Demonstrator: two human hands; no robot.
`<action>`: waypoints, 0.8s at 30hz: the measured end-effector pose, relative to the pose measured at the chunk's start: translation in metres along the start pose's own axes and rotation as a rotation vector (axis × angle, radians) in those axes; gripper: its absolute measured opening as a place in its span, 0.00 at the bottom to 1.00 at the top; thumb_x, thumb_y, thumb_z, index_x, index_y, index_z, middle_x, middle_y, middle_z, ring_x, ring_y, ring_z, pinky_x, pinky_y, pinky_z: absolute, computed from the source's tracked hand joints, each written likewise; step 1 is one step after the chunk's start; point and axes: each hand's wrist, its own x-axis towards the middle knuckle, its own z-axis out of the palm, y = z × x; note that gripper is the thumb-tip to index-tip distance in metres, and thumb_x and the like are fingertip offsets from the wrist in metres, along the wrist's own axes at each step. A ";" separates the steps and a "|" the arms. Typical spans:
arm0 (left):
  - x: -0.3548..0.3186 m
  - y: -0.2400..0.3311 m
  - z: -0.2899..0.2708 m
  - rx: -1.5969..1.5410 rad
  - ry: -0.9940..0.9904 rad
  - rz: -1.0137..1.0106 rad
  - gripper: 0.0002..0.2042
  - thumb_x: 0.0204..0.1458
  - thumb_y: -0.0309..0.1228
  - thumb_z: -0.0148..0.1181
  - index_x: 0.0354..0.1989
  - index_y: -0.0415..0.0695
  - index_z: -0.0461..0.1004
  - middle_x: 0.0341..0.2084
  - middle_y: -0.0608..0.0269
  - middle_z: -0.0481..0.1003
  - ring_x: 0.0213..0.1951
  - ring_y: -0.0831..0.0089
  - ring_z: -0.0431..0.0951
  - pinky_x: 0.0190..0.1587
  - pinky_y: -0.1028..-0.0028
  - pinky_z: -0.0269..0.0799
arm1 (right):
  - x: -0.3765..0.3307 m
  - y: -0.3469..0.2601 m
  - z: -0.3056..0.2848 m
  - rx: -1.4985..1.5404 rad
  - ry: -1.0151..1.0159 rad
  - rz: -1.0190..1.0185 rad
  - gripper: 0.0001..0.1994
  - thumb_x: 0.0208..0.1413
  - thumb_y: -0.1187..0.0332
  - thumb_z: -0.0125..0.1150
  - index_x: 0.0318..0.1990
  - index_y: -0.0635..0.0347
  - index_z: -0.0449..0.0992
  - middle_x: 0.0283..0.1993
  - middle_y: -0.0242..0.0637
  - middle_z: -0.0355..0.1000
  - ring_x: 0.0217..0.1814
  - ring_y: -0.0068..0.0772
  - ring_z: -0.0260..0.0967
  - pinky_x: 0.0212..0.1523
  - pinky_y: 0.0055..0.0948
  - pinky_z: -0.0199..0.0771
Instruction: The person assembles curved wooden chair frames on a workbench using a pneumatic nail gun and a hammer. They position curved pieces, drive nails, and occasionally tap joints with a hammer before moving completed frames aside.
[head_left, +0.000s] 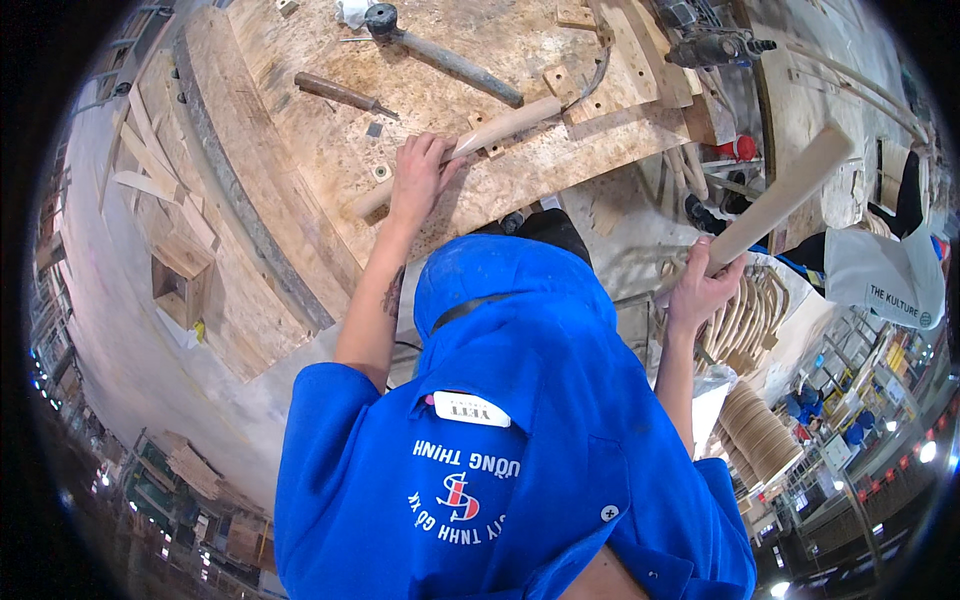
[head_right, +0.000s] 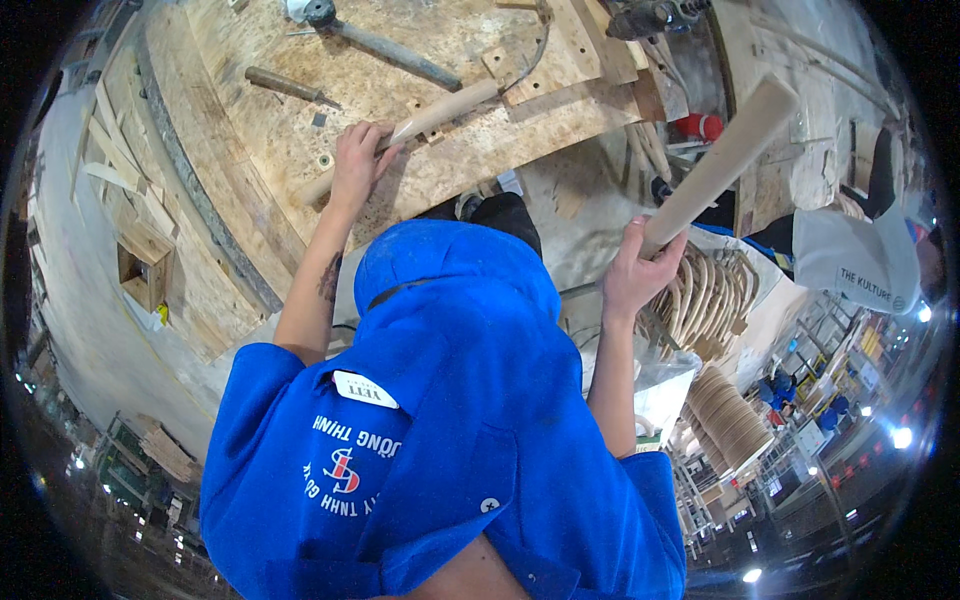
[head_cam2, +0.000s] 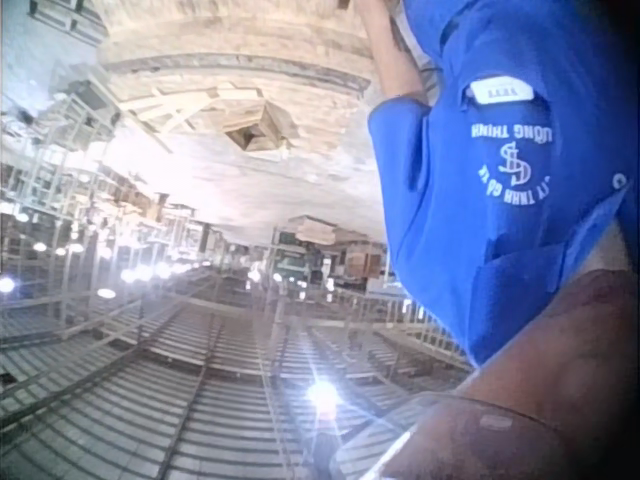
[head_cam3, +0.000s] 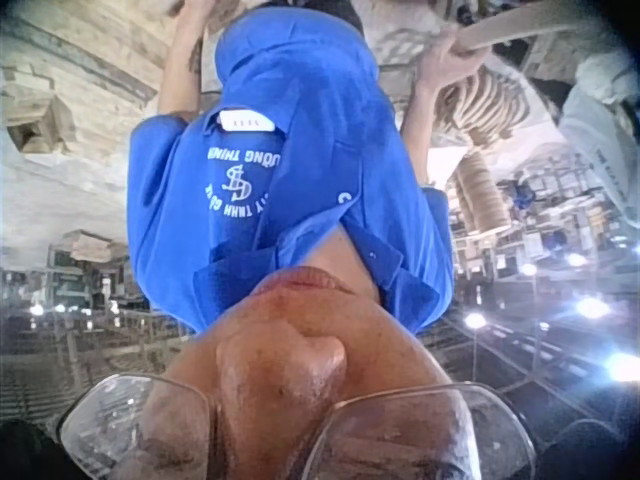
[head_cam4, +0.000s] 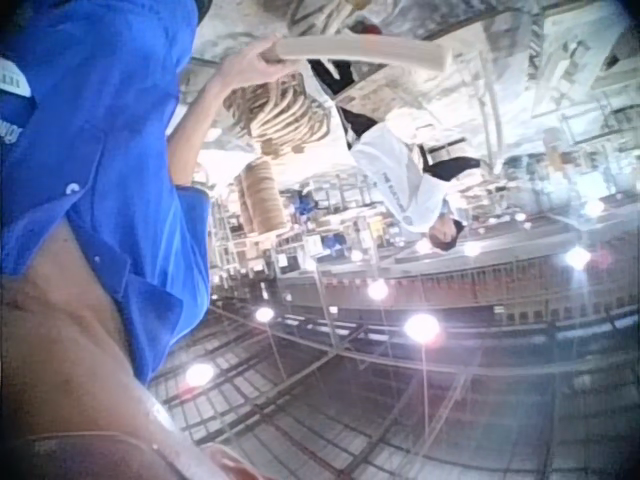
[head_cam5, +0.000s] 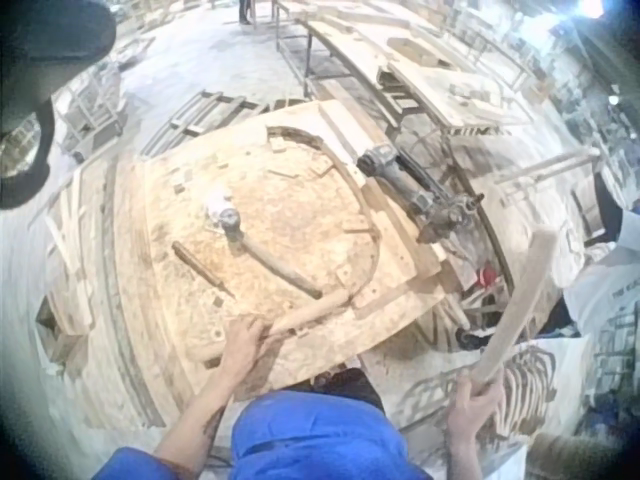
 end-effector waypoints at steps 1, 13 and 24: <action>-0.004 -0.003 -0.002 0.007 -0.016 -0.010 0.15 0.52 0.37 0.71 0.45 0.44 0.78 0.41 0.56 0.75 0.46 0.54 0.74 0.50 0.58 0.69 | -0.002 -0.002 0.003 -0.010 -0.019 -0.009 0.17 0.60 0.70 0.65 0.53 0.68 0.72 0.39 0.39 0.73 0.41 0.27 0.69 0.45 0.30 0.71; -0.043 -0.025 -0.047 0.111 -0.116 -0.144 0.14 0.52 0.39 0.69 0.42 0.45 0.79 0.36 0.59 0.73 0.45 0.59 0.73 0.49 0.60 0.67 | -0.005 -0.038 0.059 -0.141 -0.404 -0.118 0.23 0.53 0.71 0.67 0.58 0.63 0.75 0.39 0.43 0.81 0.40 0.28 0.79 0.47 0.31 0.77; -0.052 -0.033 -0.059 0.093 -0.159 -0.168 0.14 0.54 0.40 0.68 0.45 0.47 0.81 0.40 0.60 0.75 0.48 0.58 0.73 0.51 0.58 0.66 | 0.009 -0.060 0.090 -0.373 -0.713 -0.139 0.26 0.56 0.59 0.65 0.62 0.57 0.73 0.48 0.56 0.79 0.52 0.59 0.77 0.52 0.45 0.76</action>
